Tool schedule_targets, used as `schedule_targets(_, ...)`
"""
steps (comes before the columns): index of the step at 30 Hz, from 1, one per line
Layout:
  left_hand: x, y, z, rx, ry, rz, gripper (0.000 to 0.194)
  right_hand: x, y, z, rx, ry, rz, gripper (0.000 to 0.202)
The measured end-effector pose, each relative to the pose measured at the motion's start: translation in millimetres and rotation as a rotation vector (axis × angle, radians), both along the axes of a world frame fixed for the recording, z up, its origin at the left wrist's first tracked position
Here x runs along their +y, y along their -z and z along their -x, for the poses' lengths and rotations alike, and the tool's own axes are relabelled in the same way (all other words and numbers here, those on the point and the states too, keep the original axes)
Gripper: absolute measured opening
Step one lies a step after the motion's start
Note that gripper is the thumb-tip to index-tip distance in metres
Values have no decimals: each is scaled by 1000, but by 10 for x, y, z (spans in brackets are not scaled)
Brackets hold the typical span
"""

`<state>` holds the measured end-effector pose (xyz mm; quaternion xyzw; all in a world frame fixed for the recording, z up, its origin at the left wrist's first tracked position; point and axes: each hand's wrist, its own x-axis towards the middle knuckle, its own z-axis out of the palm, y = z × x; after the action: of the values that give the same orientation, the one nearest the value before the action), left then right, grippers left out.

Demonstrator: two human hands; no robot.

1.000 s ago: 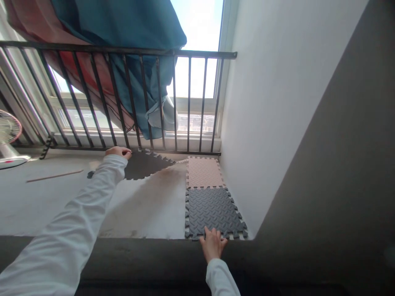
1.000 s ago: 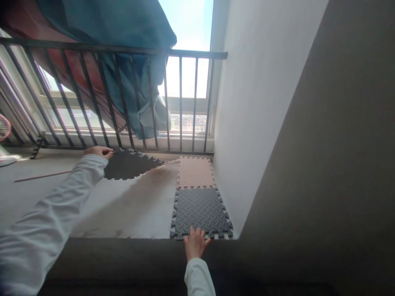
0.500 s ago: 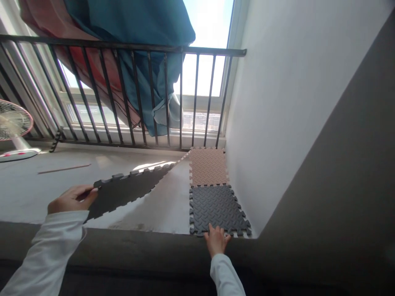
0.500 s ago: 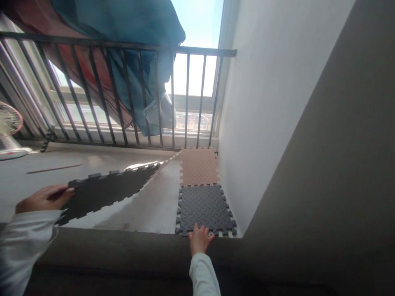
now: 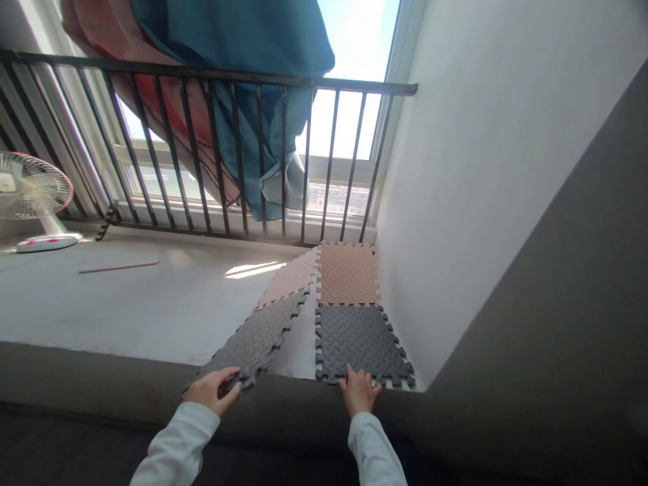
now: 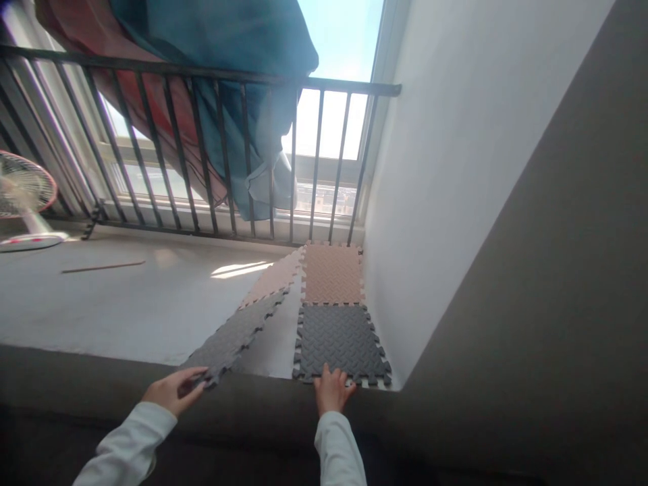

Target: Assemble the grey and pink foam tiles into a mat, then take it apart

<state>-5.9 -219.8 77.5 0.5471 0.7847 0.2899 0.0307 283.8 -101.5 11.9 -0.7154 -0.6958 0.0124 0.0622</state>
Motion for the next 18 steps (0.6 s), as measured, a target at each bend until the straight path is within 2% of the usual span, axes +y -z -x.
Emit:
schedule_targets(4, 159, 102, -207, 178, 21, 160, 37, -10, -3, -1, 9, -1, -4, 31)
schedule_targets(12, 315, 390, -576, 172, 86, 468, 41, -28, -23, 6, 15, -2, 0, 32)
schedule_targets(15, 464, 418, -603, 198, 95, 558, 44, -27, -37, 5, 20, 1, 26, 33)
schedule_targets(18, 687, 358, -523, 249, 115, 653, 45, -32, -46, 6, 21, 1, 44, 33)
